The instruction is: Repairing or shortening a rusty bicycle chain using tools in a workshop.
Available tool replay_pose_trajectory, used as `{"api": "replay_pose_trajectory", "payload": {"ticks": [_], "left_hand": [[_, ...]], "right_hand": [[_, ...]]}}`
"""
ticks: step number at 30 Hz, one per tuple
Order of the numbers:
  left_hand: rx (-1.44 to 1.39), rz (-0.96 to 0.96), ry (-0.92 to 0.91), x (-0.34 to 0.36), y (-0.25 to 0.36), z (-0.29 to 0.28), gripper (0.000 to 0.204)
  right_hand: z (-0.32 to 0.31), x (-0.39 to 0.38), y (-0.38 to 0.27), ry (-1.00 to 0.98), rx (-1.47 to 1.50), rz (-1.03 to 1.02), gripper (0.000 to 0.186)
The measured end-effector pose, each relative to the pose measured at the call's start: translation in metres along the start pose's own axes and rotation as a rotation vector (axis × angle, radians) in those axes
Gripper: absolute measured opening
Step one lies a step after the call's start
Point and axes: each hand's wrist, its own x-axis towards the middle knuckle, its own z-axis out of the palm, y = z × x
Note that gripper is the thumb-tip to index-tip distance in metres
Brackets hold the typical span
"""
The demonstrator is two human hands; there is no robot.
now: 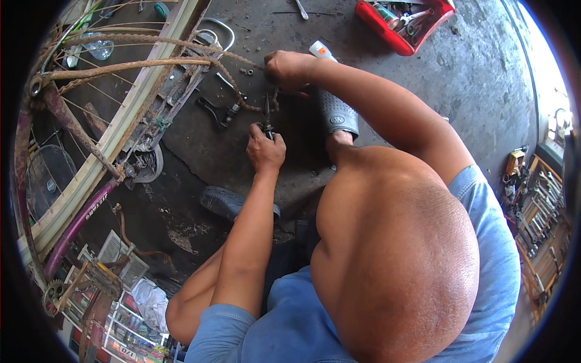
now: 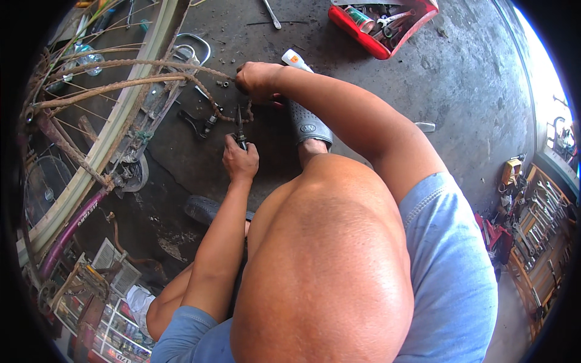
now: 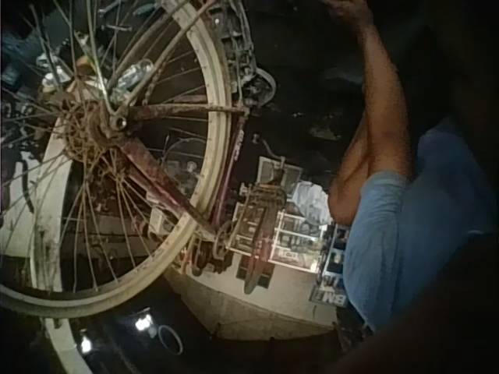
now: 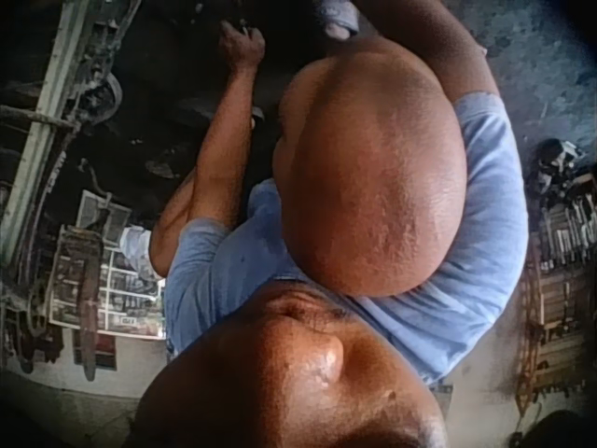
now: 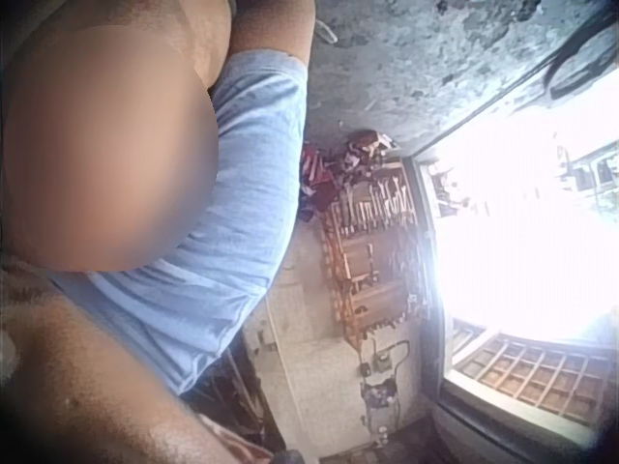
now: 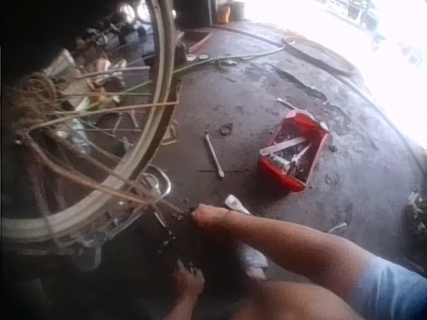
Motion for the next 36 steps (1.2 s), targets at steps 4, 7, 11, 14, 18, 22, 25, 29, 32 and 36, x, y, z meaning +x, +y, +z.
{"api": "replay_pose_trajectory", "payload": {"ticks": [4,7,11,14,18,22,25,29,32,36], "left_hand": [[0.097,0.001,-0.015,0.000,0.002,0.000,0.037],[0.137,0.016,-0.013,0.004,0.003,0.001,0.039],[0.171,0.029,0.010,0.010,-0.001,0.005,0.040],[0.187,0.018,0.012,0.014,0.001,0.010,0.041],[0.201,0.022,0.005,0.018,0.003,0.012,0.043],[0.200,0.048,0.004,0.019,0.001,0.010,0.044],[0.208,0.050,-0.014,0.018,0.005,0.008,0.045],[0.230,0.039,-0.021,0.018,0.000,0.006,0.044],[0.236,0.053,-0.015,0.018,0.000,0.004,0.043],[0.268,0.059,-0.018,0.021,-0.003,0.001,0.044]], "right_hand": [[-0.004,0.003,-0.002,-0.045,0.042,0.090,0.026],[-0.011,-0.002,-0.004,-0.065,0.103,0.103,0.019],[-0.018,-0.006,-0.011,-0.058,0.098,0.090,0.024],[-0.009,-0.004,-0.003,0.013,0.035,0.019,0.024],[0.001,0.001,0.005,0.003,0.031,0.039,0.025],[0.004,0.004,0.008,0.024,0.009,0.023,0.025],[0.006,0.004,0.011,0.015,0.008,0.026,0.025],[0.004,0.004,0.006,-0.024,0.031,0.048,0.017],[0.004,0.005,0.007,0.023,0.027,0.025,0.025],[0.008,0.008,0.007,0.030,-0.004,0.006,0.026]]}}
